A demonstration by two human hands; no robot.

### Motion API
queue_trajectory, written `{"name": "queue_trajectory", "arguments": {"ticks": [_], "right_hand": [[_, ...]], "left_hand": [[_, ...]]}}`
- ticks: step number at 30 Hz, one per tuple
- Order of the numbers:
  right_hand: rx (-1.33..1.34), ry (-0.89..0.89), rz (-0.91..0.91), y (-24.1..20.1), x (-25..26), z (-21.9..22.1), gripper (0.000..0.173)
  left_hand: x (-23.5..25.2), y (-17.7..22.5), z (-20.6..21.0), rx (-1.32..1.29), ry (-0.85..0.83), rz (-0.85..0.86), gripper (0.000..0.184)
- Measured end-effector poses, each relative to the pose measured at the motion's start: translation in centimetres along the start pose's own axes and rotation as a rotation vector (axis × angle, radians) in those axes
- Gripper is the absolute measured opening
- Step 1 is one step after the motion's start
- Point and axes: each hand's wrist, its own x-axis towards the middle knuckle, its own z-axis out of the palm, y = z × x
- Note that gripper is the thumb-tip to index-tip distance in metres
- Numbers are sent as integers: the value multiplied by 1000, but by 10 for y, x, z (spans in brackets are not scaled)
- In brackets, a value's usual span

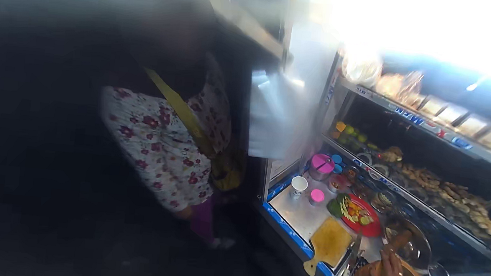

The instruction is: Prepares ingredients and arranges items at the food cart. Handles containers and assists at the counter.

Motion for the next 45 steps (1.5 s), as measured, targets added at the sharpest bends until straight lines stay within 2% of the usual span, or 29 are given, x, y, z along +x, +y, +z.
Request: {"name": "queue_trajectory", "arguments": {"ticks": [19,30,31,34,38,45], "right_hand": [[9,5,-22,7,1,3,67],[14,-60,-17,2,1,-5,68],[2,-52,-30,8,2,0,67],[-21,133,-106,48,10,38,66],[-5,-57,-27,0,1,-5,66],[-4,-52,-8,-1,0,-5,65]], "left_hand": [[-2,1,2,-5,-21,20,54],[-2,1,-1,-9,-16,22,53],[-2,1,-1,-11,-23,17,54],[0,-1,1,3,-22,13,54],[-2,0,0,-5,-24,37,53],[-2,-1,1,-18,-15,33,53]]}}
